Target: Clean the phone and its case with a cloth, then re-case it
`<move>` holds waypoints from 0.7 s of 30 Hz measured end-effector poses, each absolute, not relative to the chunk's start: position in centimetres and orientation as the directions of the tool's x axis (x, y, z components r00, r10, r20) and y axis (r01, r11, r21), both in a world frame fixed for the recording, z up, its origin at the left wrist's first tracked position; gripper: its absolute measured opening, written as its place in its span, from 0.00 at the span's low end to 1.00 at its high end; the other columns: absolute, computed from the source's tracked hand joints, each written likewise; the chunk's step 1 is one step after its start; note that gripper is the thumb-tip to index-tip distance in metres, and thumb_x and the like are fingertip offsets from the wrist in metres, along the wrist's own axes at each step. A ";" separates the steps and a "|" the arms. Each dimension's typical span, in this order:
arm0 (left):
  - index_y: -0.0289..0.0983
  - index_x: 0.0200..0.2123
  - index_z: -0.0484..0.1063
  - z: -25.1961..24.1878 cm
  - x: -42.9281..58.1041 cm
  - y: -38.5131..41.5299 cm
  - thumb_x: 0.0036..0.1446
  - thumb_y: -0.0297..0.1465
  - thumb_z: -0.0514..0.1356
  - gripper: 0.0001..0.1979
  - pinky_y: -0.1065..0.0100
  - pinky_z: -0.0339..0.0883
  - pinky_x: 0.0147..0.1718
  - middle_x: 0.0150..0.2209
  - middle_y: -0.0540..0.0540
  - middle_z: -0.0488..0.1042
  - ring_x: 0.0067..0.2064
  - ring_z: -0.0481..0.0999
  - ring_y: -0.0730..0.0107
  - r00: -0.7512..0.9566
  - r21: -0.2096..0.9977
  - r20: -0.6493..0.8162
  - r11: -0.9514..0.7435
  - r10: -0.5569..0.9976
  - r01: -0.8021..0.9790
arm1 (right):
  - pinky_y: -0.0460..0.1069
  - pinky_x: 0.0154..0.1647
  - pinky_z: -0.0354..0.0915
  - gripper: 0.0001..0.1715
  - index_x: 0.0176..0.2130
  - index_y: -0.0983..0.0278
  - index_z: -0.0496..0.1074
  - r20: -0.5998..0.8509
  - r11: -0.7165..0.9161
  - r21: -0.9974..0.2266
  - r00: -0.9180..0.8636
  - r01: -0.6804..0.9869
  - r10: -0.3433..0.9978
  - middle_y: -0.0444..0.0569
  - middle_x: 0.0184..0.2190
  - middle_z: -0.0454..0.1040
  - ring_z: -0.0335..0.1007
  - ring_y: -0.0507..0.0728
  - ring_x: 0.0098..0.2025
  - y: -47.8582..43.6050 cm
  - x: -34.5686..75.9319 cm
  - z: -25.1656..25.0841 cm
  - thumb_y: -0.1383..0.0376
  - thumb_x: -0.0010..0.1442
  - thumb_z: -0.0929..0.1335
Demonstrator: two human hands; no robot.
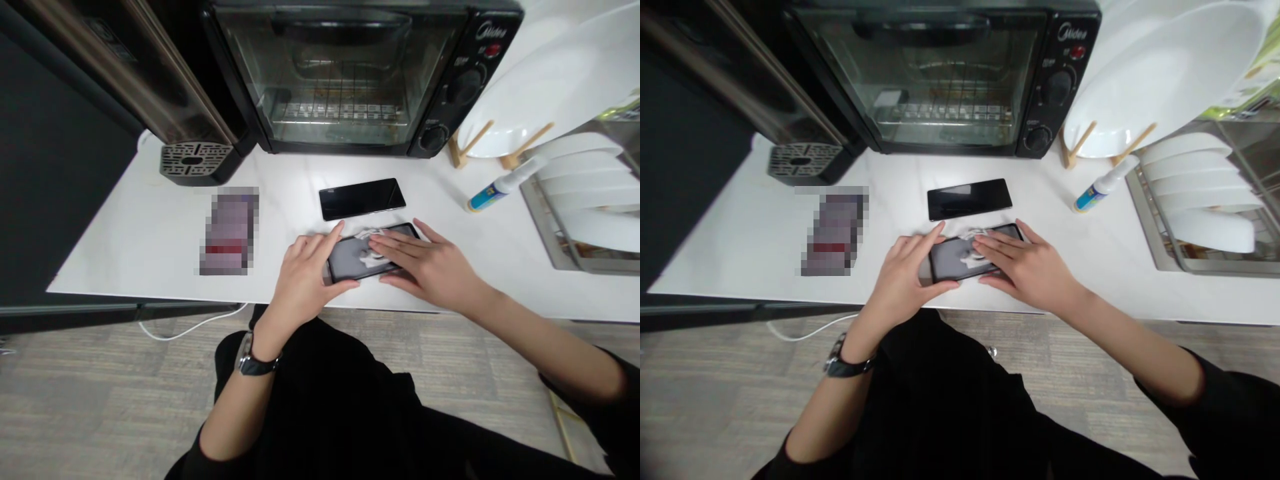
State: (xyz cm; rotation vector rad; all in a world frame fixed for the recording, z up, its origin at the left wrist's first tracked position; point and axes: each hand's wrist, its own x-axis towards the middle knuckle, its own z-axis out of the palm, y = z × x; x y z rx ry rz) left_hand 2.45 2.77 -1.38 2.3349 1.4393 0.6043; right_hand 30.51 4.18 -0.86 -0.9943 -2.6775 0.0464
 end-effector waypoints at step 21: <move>0.41 0.78 0.50 -1.9 2.3 2.7 0.67 0.45 0.66 0.45 0.53 0.68 0.56 0.56 0.40 0.77 0.55 0.72 0.51 0.377 0.538 0.244 -0.448 0.893 0.714 | 0.65 0.72 0.66 0.30 0.64 0.67 0.71 0.318 0.660 -0.386 -0.578 0.645 0.751 0.59 0.65 0.77 0.73 0.65 0.68 1.9 21.8 -1.7 0.51 0.73 0.68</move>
